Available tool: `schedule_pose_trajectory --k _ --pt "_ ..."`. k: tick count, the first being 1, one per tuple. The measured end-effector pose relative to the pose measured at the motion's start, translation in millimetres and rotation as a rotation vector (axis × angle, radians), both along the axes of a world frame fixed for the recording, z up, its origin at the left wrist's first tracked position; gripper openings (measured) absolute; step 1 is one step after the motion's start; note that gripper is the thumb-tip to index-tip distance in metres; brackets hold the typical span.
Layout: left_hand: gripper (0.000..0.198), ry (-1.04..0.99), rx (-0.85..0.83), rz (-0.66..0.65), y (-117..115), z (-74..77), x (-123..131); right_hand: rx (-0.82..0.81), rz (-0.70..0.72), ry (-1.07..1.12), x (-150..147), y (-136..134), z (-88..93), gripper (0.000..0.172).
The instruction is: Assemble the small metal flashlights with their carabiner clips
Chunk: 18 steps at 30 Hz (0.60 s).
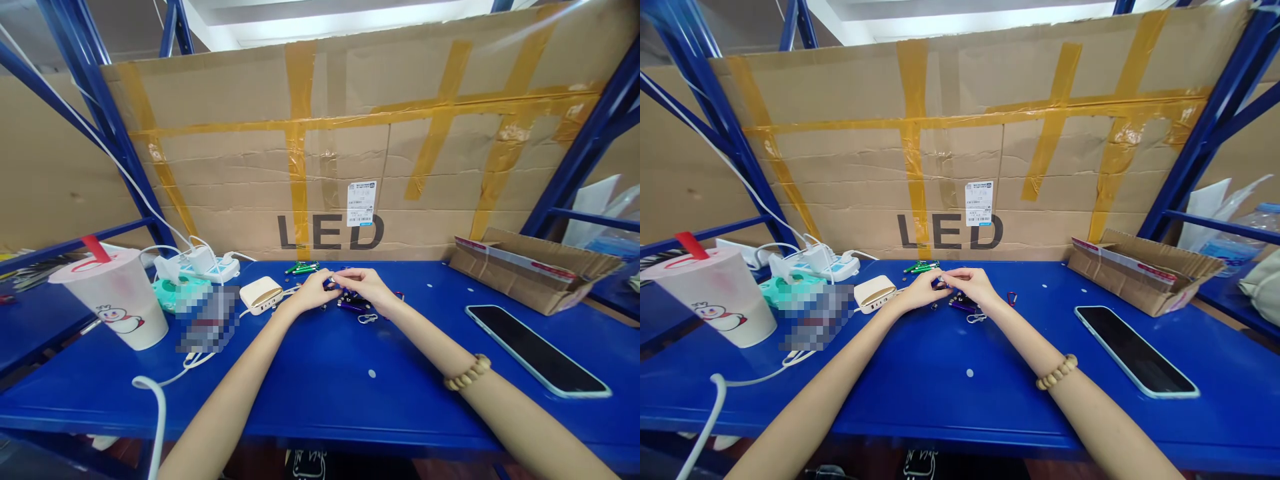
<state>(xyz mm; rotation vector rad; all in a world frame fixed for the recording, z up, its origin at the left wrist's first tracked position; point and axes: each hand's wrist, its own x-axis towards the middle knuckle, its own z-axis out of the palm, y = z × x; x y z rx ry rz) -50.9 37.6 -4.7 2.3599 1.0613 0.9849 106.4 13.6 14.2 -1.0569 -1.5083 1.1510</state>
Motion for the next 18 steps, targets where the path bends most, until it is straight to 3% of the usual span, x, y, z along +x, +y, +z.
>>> schedule_pose_trajectory --k 9,14,18 --pt "0.017 -0.010 -0.028 0.042 -1.4 -9.3 7.1 0.068 -0.010 0.016 -1.5 6.6 -9.0 0.034" --pt "0.004 -0.081 -0.036 0.100 -7.0 -6.7 13.5 0.076 -0.024 0.014 -0.8 12.3 -13.1 0.036" --pt "0.017 -0.160 0.008 0.128 -9.6 -0.1 15.1 0.321 -0.151 -0.089 1.5 12.6 -12.2 0.031"
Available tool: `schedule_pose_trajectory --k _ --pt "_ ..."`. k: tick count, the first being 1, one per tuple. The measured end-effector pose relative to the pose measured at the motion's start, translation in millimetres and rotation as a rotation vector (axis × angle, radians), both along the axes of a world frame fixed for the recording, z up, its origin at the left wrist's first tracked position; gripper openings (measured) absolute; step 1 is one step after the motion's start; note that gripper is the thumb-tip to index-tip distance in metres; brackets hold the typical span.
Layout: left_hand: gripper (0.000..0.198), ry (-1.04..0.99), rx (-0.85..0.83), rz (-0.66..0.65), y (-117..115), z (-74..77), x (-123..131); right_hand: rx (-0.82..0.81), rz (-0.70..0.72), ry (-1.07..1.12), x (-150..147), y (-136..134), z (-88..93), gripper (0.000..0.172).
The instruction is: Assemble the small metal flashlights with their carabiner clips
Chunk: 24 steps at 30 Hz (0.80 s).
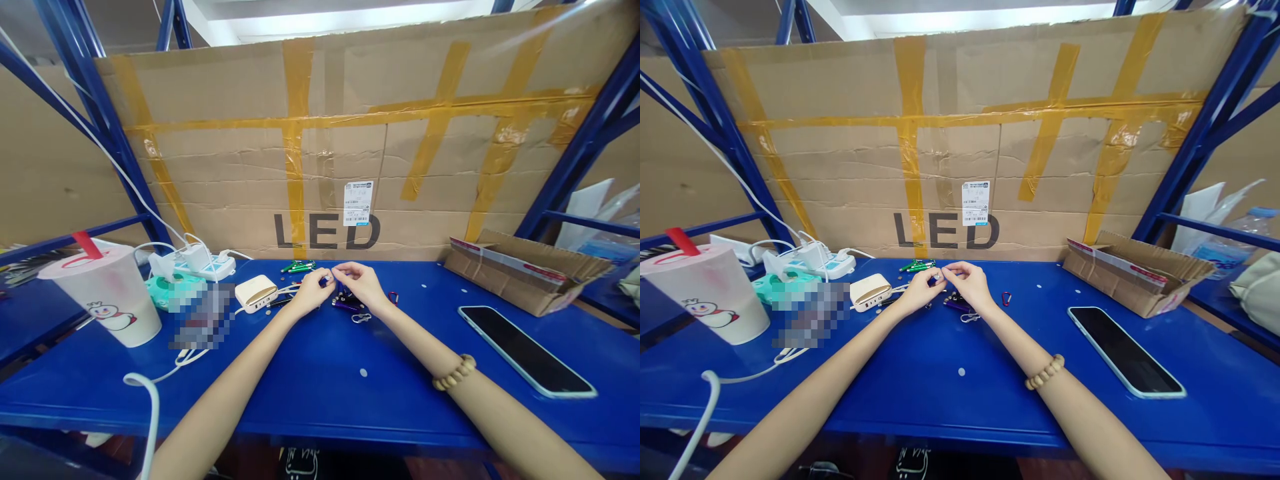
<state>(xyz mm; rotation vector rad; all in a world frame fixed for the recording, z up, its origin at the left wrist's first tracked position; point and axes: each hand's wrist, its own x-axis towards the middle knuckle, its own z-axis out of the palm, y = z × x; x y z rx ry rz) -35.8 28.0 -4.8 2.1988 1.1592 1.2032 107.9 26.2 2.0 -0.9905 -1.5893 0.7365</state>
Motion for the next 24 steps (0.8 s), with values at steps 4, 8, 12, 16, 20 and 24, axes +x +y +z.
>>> schedule_pose_trajectory --k 4,8,12,16,20,24 --pt "0.019 -0.075 0.019 0.044 2.4 1.9 -1.5 0.441 -0.085 -0.325 2.7 -8.2 4.0 0.024" --pt "0.014 -0.068 0.010 0.038 4.9 -1.0 -2.7 0.688 -0.115 -0.661 3.0 -13.8 5.4 0.025" --pt "0.015 -0.029 0.025 0.022 5.6 -4.6 -3.3 0.676 -0.102 -0.775 2.9 -13.7 5.3 0.027" --pt "0.018 0.053 0.014 0.017 5.5 -8.3 -3.3 0.546 -0.005 -0.766 2.3 -15.1 5.1 0.023" --pt "0.017 0.084 0.018 0.060 6.8 -6.7 -4.5 0.480 0.005 -0.754 -0.1 -17.4 4.0 0.021" --pt "0.019 -0.019 0.064 0.212 11.2 7.0 -14.9 0.454 -0.015 -0.677 -3.9 -20.7 3.9 0.030"
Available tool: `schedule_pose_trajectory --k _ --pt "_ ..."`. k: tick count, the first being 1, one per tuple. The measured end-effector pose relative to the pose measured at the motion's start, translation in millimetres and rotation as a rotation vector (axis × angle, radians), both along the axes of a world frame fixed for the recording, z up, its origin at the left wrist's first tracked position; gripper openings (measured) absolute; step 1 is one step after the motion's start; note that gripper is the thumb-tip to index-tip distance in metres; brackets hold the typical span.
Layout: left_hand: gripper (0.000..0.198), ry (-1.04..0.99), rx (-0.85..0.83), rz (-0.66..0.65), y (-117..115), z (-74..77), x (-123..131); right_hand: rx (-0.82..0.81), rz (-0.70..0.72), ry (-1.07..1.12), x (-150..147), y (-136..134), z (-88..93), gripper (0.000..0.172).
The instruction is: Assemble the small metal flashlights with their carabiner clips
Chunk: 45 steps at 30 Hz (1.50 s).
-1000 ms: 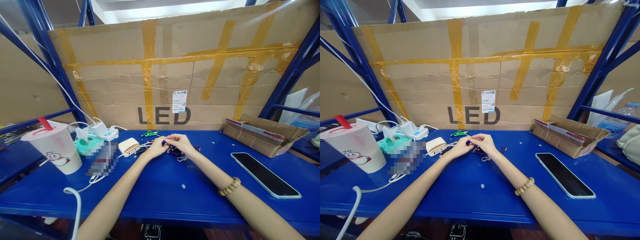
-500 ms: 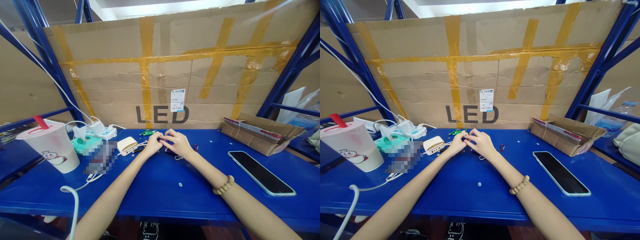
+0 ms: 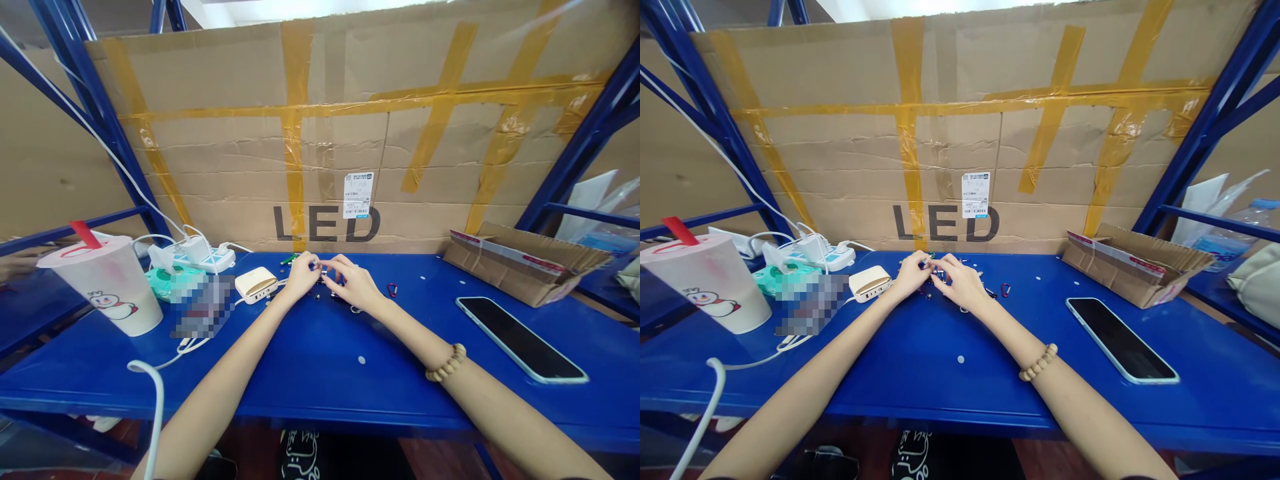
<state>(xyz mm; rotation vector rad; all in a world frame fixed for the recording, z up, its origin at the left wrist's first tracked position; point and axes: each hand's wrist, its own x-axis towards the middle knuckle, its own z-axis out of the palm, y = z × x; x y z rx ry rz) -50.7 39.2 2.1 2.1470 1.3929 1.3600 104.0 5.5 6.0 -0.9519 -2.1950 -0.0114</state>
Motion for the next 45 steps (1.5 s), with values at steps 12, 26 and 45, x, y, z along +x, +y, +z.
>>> schedule_pose_trajectory --k 12,26,45 --pt "0.021 -0.550 0.092 0.378 -1.8 42.2 -40.7 0.058 0.276 -0.397 -62.3 -23.4 -13.6 0.036" --pt "0.019 -0.439 0.017 0.363 0.9 37.4 -34.0 -0.007 0.178 -0.360 -90.4 -19.6 -7.3 0.016" --pt "0.014 0.387 -0.065 0.161 -22.6 12.0 3.4 0.361 -0.036 0.113 -3.2 2.4 11.4 0.017"
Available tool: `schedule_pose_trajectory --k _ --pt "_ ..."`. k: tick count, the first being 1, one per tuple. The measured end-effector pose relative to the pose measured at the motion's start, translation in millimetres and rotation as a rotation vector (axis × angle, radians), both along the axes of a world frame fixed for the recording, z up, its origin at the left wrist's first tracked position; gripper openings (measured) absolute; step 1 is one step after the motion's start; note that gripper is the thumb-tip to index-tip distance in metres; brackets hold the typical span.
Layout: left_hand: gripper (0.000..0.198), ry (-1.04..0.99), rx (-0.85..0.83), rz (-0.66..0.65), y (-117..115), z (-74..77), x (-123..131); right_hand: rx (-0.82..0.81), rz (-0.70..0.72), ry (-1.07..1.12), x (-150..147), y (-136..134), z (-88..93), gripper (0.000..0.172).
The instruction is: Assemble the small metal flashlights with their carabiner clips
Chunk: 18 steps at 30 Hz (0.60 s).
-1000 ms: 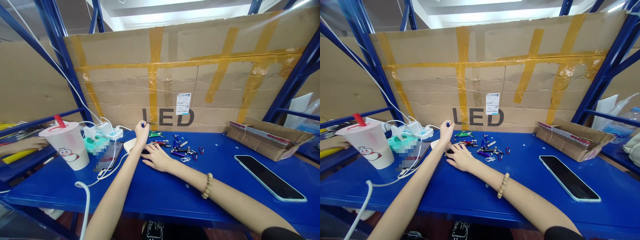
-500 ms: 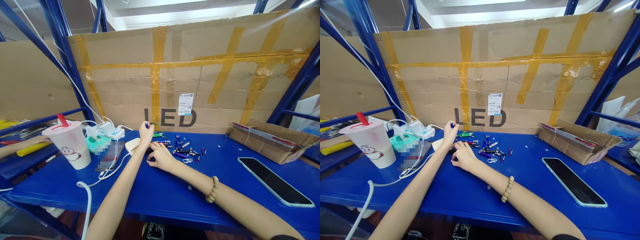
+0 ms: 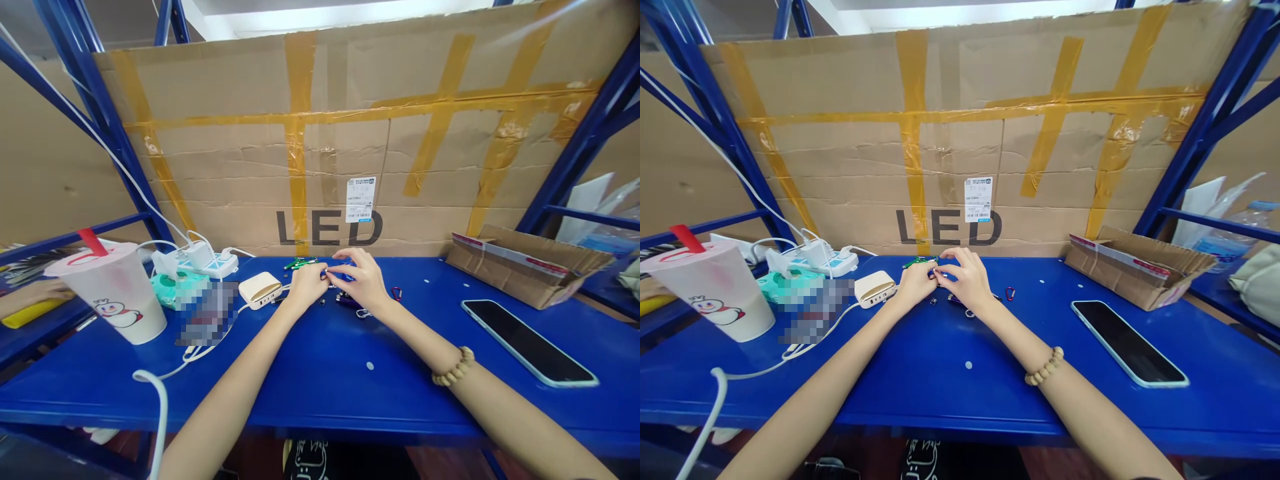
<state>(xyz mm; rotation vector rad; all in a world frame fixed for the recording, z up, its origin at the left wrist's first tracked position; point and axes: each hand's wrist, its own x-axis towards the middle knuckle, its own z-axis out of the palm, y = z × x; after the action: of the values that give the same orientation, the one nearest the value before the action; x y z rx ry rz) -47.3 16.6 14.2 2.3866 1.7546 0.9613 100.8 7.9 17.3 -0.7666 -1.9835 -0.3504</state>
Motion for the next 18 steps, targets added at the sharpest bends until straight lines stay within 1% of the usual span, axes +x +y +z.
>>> schedule_pose_trajectory --k 3,6,11,15,16,18 --pt "0.014 -0.033 -0.009 -0.010 -0.9 -3.9 3.4 -0.014 0.032 -0.058 -0.5 1.1 -3.6 0.021" --pt "0.015 -0.080 -0.011 -0.008 0.1 -5.3 2.4 -0.052 0.077 -0.043 -2.5 -0.4 -4.1 0.022" --pt "0.013 -0.163 -0.013 -0.014 1.8 -7.6 0.1 -0.125 0.159 0.027 -8.2 -4.8 -5.9 0.016" --pt "0.013 -0.184 -0.042 -0.038 5.2 -10.0 -0.8 -0.297 0.167 0.060 -9.5 -2.7 -10.7 0.016" --pt "0.013 -0.206 -0.035 -0.021 7.2 -9.5 -2.4 -0.345 0.174 0.069 -9.6 -1.0 -12.1 0.018" --pt "0.015 -0.291 0.015 0.068 12.8 -6.5 -8.8 -0.410 0.193 0.107 -10.8 4.0 -15.0 0.026"
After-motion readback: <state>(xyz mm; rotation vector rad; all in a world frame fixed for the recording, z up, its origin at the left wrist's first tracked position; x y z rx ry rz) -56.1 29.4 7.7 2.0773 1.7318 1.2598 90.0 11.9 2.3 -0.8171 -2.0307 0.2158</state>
